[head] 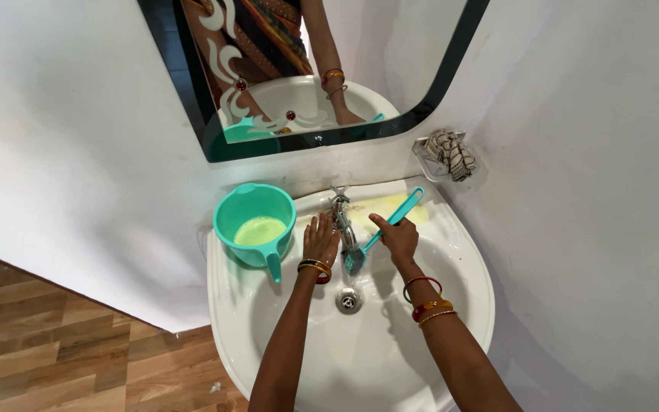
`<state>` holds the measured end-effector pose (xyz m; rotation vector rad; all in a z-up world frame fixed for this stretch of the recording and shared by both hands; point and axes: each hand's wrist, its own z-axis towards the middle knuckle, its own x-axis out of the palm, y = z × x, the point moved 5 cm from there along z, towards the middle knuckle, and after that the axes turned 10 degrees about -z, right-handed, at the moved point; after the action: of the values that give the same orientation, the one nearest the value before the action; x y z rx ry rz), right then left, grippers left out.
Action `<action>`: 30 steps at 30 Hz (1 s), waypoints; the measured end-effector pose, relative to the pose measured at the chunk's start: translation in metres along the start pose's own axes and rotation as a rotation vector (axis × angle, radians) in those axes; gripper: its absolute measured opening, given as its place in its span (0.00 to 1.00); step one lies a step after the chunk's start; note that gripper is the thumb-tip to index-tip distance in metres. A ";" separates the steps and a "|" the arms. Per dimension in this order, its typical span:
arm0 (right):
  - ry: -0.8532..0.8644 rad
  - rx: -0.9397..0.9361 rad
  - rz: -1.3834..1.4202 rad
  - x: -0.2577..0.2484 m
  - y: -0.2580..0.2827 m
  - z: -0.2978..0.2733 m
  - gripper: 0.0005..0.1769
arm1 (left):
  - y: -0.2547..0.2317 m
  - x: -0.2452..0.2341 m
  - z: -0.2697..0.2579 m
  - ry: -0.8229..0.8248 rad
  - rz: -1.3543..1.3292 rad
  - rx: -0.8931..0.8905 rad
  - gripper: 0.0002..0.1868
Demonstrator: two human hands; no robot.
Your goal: The person scrubs the bathroom sink basin and surrounding counter with a brush, rinses the brush and hands under running water, and wipes the sink with a cloth. The person also moves a green cup and uses a brush to clean around the faucet.
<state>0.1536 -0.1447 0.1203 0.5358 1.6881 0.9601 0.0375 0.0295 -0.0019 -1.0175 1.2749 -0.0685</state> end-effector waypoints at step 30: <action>-0.099 0.129 0.283 -0.001 -0.018 -0.022 0.26 | 0.014 0.009 0.002 -0.073 -0.063 0.202 0.40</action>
<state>0.1350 -0.1630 0.1089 0.9131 1.6194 1.0108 0.0357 0.0339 -0.0176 -0.8786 1.1449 -0.2033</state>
